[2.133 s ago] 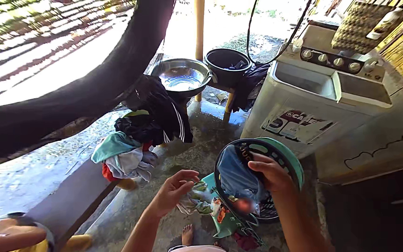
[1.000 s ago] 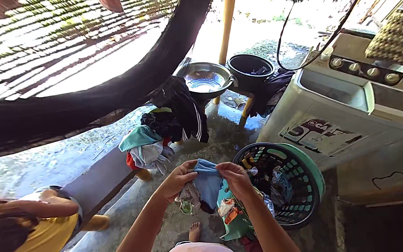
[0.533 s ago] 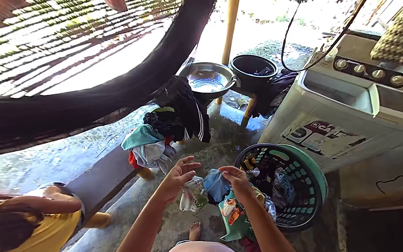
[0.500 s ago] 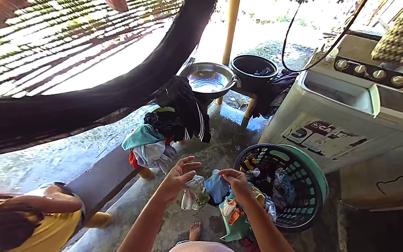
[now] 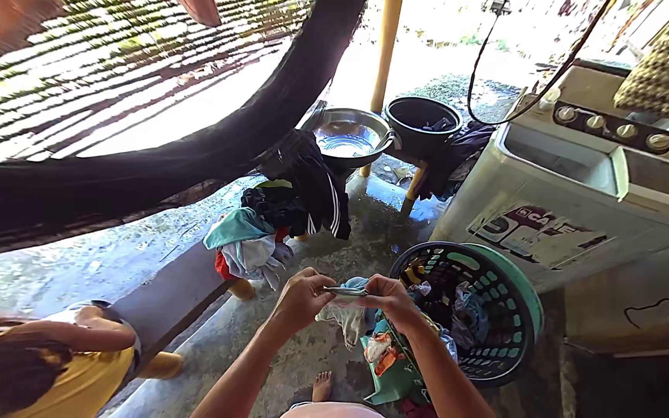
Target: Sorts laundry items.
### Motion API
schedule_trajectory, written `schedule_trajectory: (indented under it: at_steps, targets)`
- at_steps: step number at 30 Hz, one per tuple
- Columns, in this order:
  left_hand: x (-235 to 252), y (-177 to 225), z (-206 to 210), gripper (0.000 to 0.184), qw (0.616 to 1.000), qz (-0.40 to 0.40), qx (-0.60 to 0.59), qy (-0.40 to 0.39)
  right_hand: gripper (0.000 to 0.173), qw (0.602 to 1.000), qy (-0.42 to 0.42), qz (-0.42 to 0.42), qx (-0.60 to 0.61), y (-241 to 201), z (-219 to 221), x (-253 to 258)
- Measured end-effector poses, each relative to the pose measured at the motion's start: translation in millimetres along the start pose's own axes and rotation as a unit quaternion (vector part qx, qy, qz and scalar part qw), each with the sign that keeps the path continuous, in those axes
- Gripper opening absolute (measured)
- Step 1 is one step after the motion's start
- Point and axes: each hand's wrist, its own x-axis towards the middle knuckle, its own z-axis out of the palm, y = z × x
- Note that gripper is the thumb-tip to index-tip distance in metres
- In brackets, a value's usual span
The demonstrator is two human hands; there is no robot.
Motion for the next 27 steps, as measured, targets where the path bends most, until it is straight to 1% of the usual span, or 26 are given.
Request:
schedule_trajectory:
  at_steps: [2,4,5,6,8,10,11,13,15,18,19,21,23,24,25,26,27]
  targets:
    - [1.9,1.0,-1.4,0.019,0.999,0.026,-0.005,-0.022,0.014,1.000,-0.009,-0.001,0.011,-3.5,-2.8,-0.2]
    - [5.0,-4.0,-4.2,0.021,0.995,0.055,-0.065,-0.057,0.014,0.999,-0.014,0.002,0.034,-4.1,-7.4,-0.4]
    - [7.0,-6.9,-4.2,0.020,0.990,0.056,-0.109,-0.073,0.013,0.999,-0.019,0.008,0.051,-4.4,-10.0,-0.5]
    - [9.2,-8.7,-2.6,0.016,0.981,0.056,-0.166,-0.087,0.013,0.997,-0.025,0.013,0.068,-4.7,-12.8,-0.3]
    - [11.2,-9.0,-0.3,0.006,0.948,0.061,-0.288,-0.118,0.013,0.995,-0.028,0.020,0.096,-5.2,-18.3,0.6]
    - [12.0,-12.5,0.8,0.012,0.919,0.084,-0.356,-0.145,0.014,0.993,-0.005,0.029,0.116,-7.4,-22.6,2.0]
    - [11.8,-16.1,1.8,0.014,0.910,0.091,-0.373,-0.157,0.016,0.991,0.006,0.031,0.128,-8.2,-24.2,2.7]
    - [10.6,-26.0,8.1,0.016,0.906,0.094,-0.380,-0.165,0.021,0.989,0.016,0.034,0.146,-10.6,-26.2,3.6]
    - [7.8,-38.4,18.9,0.015,0.915,0.086,-0.358,-0.165,0.024,0.988,0.002,0.027,0.153,-12.5,-26.4,4.2]
    - [0.9,-47.4,39.6,0.019,0.931,0.046,-0.318,-0.171,0.026,0.987,-0.033,0.025,0.153,-13.8,-23.4,5.1]
    - [-2.0,-48.4,46.9,0.019,0.930,0.031,-0.324,-0.171,0.027,0.987,-0.042,0.023,0.153,-13.5,-21.8,5.5]
    - [-7.2,-48.6,61.4,0.016,0.915,0.015,-0.374,-0.152,0.027,0.987,-0.054,0.022,0.148,-12.7,-18.9,5.9]
    - [-11.2,-48.1,72.5,0.016,0.880,0.015,-0.458,-0.121,0.027,0.992,-0.048,0.031,0.115,-14.6,-15.2,4.7]
    - [-12.1,-47.5,75.1,0.016,0.863,0.018,-0.495,-0.101,0.027,0.996,-0.041,0.038,0.074,-16.5,-13.7,3.9]
    - [-12.5,-46.5,75.4,0.017,0.848,0.016,-0.524,-0.079,0.027,0.998,-0.037,0.043,0.005,-19.3,-13.1,2.9]
    - [-12.6,-45.7,74.2,0.017,0.836,0.011,-0.545,-0.058,0.027,0.994,-0.038,0.042,-0.090,-21.5,-13.7,2.3]
    - [-12.9,-44.9,71.5,0.017,0.830,0.005,-0.557,-0.042,0.024,0.979,-0.038,0.038,-0.199,-23.2,-14.6,2.0]
